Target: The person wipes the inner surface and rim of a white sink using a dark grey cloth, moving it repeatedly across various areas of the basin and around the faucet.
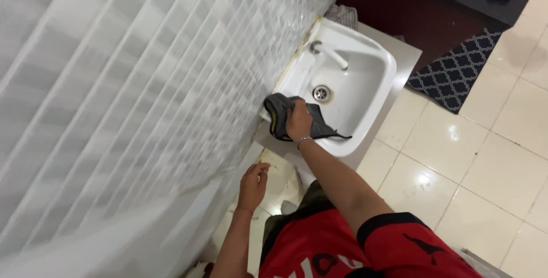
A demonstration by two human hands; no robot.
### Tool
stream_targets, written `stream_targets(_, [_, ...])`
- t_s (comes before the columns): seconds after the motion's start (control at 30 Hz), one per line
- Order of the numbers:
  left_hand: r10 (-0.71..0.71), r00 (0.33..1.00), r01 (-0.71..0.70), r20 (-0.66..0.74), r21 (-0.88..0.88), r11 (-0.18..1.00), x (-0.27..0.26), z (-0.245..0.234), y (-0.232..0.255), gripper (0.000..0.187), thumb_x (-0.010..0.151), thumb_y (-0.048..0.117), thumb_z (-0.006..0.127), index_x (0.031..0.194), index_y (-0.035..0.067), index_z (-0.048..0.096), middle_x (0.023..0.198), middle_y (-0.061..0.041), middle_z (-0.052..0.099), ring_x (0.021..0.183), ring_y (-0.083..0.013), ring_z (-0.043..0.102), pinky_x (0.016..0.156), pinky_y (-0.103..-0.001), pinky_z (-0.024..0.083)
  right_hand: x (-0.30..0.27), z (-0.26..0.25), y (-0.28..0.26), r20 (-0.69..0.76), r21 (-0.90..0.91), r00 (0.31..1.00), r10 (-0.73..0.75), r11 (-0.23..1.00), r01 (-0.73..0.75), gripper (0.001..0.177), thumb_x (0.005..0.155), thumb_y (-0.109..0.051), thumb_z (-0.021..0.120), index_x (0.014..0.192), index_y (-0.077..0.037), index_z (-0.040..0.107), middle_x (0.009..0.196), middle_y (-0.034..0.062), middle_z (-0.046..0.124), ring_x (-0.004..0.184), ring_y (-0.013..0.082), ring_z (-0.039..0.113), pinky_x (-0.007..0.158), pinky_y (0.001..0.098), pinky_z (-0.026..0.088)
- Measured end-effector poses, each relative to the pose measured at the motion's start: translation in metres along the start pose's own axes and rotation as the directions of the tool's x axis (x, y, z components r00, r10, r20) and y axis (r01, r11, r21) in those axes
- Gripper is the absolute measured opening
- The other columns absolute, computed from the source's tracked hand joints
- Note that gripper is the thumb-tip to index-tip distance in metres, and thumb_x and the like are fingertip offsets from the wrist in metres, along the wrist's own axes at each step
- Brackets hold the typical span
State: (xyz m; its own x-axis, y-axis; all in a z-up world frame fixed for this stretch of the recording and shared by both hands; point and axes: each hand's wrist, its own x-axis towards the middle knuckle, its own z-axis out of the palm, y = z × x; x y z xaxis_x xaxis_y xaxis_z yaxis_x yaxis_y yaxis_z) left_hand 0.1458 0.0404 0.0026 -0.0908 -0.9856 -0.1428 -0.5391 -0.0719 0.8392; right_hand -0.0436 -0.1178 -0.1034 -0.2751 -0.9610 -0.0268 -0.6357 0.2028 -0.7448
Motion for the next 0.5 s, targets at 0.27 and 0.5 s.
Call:
stream_targets(0.27, [-0.165, 0.986, 0.165, 0.005, -0.012, 0.986, 0.038, 0.009, 0.001, 0.022, 0.098, 0.012, 0.057, 0.113, 0.007, 0.071, 0.111, -0.008, 0.076, 0.088, -0.0220, 0.072, 0.075, -0.034, 0.057, 0.131, 0.043, 0.031, -0.232, 0.516, 0.836, 0.496, 0.792, -0.327, 0.035, 0.104, -0.017, 0.054, 0.134, -0.005, 0.041, 0.118, 0.0291, 0.066, 0.110, 0.0467, 0.064, 0.094, 0.0495, 0.049])
stream_targets(0.5, [-0.196, 0.979, 0.197, 0.063, -0.005, 0.980, 0.056, 0.016, 0.003, 0.022, 0.098, 0.014, 0.058, 0.114, 0.008, 0.072, 0.112, -0.009, 0.075, 0.091, -0.0217, 0.072, 0.078, -0.032, 0.057, 0.169, 0.032, 0.036, -0.213, 0.664, 0.879, 0.426, 0.723, -0.190, 0.074, 0.095, -0.019, 0.063, 0.152, 0.000, 0.020, 0.149, 0.0270, 0.043, 0.137, 0.0387, 0.044, 0.114, 0.0412, 0.034])
